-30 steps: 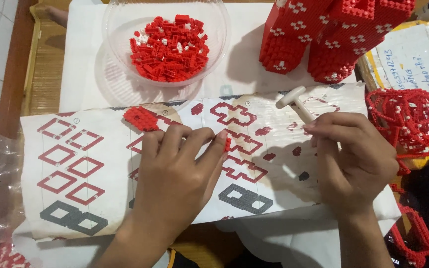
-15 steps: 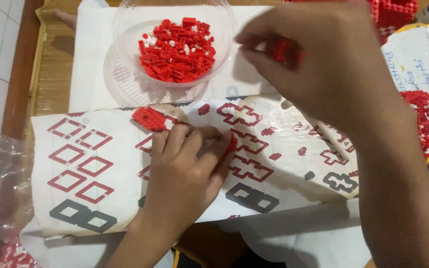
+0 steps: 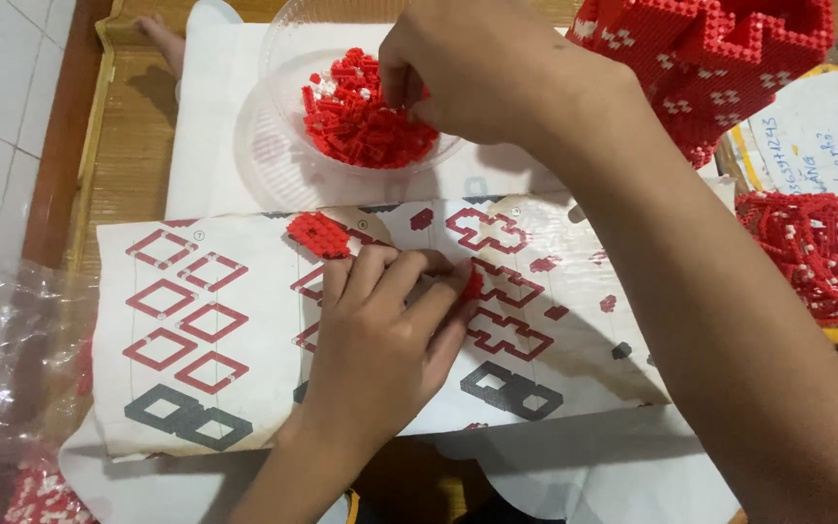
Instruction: Assembling a 3D structure using small red interlocking plastic pieces following a printed pattern
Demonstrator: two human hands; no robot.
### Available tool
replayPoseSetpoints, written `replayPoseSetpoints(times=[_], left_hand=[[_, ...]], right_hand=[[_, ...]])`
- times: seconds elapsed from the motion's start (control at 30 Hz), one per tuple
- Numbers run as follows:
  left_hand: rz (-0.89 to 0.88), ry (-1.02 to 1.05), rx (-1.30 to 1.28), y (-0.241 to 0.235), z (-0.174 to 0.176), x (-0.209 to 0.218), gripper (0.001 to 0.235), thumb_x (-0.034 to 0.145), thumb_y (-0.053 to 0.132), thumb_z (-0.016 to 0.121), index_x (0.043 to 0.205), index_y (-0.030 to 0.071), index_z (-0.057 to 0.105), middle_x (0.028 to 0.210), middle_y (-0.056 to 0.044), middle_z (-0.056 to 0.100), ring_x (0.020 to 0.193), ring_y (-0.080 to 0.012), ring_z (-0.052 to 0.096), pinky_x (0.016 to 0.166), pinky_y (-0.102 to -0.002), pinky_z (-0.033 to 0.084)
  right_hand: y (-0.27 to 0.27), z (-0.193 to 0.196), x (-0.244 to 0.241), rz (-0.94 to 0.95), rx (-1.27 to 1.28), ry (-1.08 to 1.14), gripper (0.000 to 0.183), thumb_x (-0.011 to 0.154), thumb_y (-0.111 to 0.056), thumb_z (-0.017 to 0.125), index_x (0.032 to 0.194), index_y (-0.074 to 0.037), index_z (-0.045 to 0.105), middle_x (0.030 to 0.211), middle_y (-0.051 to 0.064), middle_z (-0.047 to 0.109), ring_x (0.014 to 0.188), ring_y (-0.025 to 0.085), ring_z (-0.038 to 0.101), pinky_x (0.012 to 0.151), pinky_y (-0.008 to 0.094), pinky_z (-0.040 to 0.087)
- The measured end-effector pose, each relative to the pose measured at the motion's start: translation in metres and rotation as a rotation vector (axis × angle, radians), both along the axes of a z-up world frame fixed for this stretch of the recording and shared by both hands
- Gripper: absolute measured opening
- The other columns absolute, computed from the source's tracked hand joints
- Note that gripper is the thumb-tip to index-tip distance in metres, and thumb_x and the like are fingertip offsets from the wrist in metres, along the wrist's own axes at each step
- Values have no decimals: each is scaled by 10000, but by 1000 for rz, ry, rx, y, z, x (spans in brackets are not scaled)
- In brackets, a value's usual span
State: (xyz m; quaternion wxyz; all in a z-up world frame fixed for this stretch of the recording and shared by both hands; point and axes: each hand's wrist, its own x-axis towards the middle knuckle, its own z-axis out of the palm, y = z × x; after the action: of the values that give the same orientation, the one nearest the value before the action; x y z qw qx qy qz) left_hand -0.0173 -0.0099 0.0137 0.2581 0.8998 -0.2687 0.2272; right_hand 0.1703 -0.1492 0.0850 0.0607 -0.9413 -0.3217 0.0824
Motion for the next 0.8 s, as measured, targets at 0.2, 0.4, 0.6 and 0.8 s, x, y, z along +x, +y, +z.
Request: replayPoseSetpoints(times=[0.2,0.4,0.6,0.8], left_hand=[[1,-14,5,0,-1,-1,114,885,161,744,978,97,731,1042,-51,654,917,-288,526,752,-427,349],[-4,9,6,2,-1,-1,159,906,231,761,1008,110,745,925,-56,611,847,-309,473,742,-440,351],[-45,128,-73,5,-4,0,228,851,291,797,998,123,751,950,-35,659,930,-304,519,791,-460,367],[-53,132,-71,4,1,0,233,918,300,760,1090,143,764,1070,2,678,932,-258,529,805,-434,365]], right_hand=[[-7,-6,-2,98,5,-106,191,947,-50,653,1104,-65,760,914,116,768,745,301,698,584,421,523],[-34,25,-43,190,336,-219,316,973,-4,566,1244,-24,729,1009,94,735,802,284,639,642,411,424],[-62,21,-115,145,599,-144,110,951,93,733,1044,34,728,1115,181,703,1006,256,707,854,312,614],[-76,-20,-145,-167,771,197,219,884,57,710,1098,11,714,1061,135,758,969,212,753,891,283,654]])
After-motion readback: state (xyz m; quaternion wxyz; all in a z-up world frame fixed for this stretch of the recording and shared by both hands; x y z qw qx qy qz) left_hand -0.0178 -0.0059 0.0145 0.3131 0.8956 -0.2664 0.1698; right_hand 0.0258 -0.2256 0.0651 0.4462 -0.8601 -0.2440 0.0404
